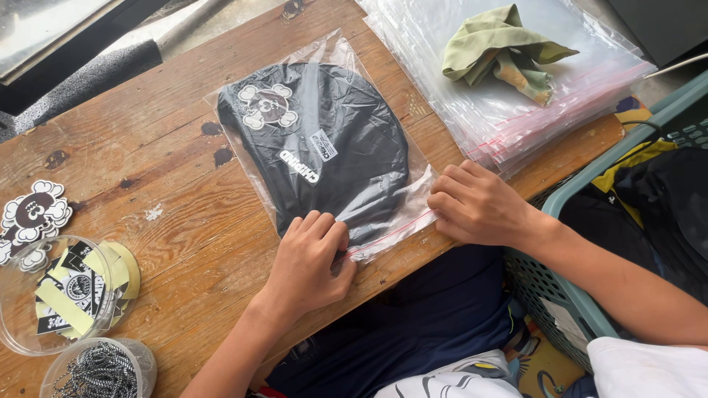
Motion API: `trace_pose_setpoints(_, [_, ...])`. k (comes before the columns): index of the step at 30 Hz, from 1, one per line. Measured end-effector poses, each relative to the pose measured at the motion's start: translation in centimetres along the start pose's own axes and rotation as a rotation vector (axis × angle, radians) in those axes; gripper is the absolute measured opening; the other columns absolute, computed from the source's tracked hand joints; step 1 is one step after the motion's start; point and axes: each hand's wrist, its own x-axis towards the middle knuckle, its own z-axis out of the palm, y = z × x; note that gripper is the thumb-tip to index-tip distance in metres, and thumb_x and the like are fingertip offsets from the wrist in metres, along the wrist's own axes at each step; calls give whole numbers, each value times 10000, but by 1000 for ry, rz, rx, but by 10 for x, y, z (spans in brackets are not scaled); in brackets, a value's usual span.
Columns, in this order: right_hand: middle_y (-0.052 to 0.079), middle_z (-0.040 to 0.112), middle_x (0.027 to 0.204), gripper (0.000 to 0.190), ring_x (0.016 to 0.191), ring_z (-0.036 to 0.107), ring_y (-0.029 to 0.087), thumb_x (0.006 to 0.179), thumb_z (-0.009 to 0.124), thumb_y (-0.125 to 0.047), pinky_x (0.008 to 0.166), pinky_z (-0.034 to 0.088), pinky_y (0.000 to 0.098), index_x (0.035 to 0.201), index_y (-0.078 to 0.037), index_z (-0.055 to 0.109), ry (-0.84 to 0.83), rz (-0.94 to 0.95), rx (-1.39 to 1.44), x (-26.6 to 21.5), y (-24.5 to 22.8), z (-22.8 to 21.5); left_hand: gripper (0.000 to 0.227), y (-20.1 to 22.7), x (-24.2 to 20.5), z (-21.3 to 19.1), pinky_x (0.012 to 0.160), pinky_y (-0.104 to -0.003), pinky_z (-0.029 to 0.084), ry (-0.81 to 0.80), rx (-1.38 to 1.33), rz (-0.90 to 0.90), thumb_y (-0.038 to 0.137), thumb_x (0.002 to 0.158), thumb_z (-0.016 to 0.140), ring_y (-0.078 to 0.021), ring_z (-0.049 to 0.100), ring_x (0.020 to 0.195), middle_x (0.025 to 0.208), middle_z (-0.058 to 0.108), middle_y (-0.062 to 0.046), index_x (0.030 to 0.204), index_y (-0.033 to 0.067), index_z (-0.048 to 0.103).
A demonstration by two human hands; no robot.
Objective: The person attaches a chain to a sticker and places it on a black cap. They wipe a plastic bag with a cloth, place the cap inside, and seal it. The person then retrieves another cap from a basket and wipes it with the cloth.
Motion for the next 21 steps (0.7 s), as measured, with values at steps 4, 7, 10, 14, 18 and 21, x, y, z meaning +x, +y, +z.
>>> trace_pose_setpoints(4, [43, 508, 782, 81, 688, 557, 240, 889, 578, -65, 632, 449, 345, 824, -107, 553, 0, -47, 11, 5, -3, -2, 233, 0, 0, 0, 604, -364, 388, 14, -14, -2, 199, 636, 693, -268, 509, 678, 693, 433, -37, 756, 150, 499])
trace_pose_setpoints(7, [54, 510, 777, 79, 687, 562, 248, 905, 570, -43, 632, 451, 344, 840, -88, 571, 1, -70, 33, 5, -3, -2, 231, 0, 0, -2, 604, -363, 392, 13, -24, -8, 196, 637, 696, -268, 513, 677, 691, 435, -35, 756, 150, 503])
trace_pose_setpoints(10, [59, 510, 773, 62, 690, 569, 254, 903, 569, -34, 630, 453, 347, 861, -78, 580, -2, -73, 47, 4, -3, 0, 215, 2, 1, -3, 605, -365, 397, 1, -41, -28, 195, 646, 696, -268, 518, 674, 687, 447, -35, 756, 146, 518])
trace_pose_setpoints(14, [51, 525, 786, 61, 694, 574, 250, 919, 573, -68, 628, 454, 347, 861, -83, 584, -12, -54, 49, 3, -3, 2, 221, 1, 1, -3, 608, -362, 395, -6, -56, -34, 200, 649, 698, -262, 511, 675, 687, 438, -32, 758, 148, 513])
trace_pose_setpoints(18, [45, 518, 775, 53, 686, 566, 241, 881, 617, -60, 629, 455, 351, 863, -92, 580, -21, -41, 15, 5, -3, -2, 218, 2, 2, -6, 604, -367, 399, -14, -58, -37, 201, 660, 700, -271, 518, 676, 687, 445, -38, 762, 145, 517])
trace_pose_setpoints(21, [34, 529, 782, 59, 702, 574, 228, 902, 620, -79, 635, 449, 347, 856, -101, 590, -20, -11, 23, 1, 0, -2, 196, 2, 3, -6, 606, -373, 409, -28, -75, -57, 205, 669, 698, -271, 529, 676, 687, 470, -46, 765, 138, 540])
